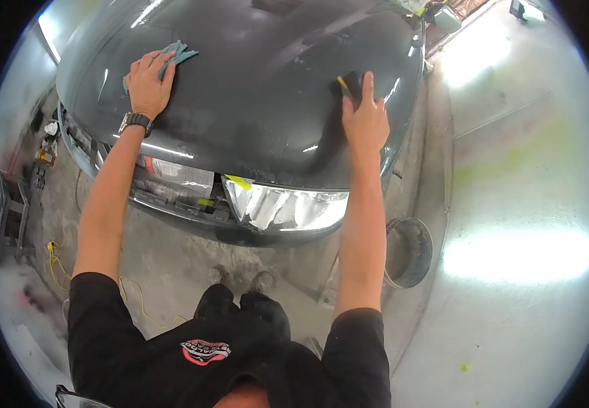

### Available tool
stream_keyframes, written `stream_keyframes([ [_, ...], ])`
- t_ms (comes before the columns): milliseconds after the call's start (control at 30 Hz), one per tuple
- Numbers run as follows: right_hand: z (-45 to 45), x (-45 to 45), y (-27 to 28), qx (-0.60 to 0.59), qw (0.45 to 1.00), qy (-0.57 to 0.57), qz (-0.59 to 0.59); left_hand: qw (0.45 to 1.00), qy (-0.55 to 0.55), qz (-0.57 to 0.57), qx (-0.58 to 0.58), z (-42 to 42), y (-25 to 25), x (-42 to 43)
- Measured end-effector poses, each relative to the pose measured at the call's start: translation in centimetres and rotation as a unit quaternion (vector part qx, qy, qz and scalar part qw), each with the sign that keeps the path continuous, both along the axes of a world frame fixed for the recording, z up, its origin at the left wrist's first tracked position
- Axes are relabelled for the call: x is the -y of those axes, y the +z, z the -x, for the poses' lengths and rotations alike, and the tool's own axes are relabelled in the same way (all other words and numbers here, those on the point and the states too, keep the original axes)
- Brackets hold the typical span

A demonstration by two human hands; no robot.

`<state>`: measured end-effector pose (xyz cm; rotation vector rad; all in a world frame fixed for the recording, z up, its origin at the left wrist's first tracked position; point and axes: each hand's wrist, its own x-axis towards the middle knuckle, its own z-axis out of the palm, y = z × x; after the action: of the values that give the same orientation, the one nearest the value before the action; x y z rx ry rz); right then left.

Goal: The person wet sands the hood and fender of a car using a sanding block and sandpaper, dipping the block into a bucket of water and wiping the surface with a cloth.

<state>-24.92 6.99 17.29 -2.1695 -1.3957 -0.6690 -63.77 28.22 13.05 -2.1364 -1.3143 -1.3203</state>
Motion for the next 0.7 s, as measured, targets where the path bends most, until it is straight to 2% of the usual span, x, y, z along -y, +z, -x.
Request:
stream_keyframes([
  [67,0.1,-0.6,0.8,-0.020,1.000,-0.017,0.011,1.000,0.006,-0.004,-0.004,0.0,0.0,-0.1],
  [200,0.6,0.5,-0.3,-0.006,1.000,0.029,0.000,1.000,0.006,0.000,0.004,0.0,0.0,-0.2],
  [233,2.4,1.4,-1.1,0.006,0.999,0.039,-0.016,1.000,0.005,0.002,0.003,0.0,0.1,0.0],
  [300,7.8,4.4,-3.1,0.025,0.997,0.064,0.043,1.000,0.006,-0.001,0.003,-0.1,0.3,-0.1],
  [367,12.5,7.3,-7.3,0.054,0.986,0.158,-0.024,1.000,0.006,-0.006,0.003,-0.1,0.1,-0.1],
  [467,9.4,4.0,-2.9,0.029,0.988,0.126,0.087,1.000,-0.002,0.006,0.001,-0.1,0.6,0.4],
  [600,3.2,-6.0,2.8,0.011,0.995,0.073,0.065,1.000,0.008,-0.005,0.005,-0.1,0.3,0.2],
  [700,5.7,-4.7,1.4,0.009,0.996,0.063,0.055,1.000,-0.011,-0.010,0.017,0.0,0.4,0.1],
])
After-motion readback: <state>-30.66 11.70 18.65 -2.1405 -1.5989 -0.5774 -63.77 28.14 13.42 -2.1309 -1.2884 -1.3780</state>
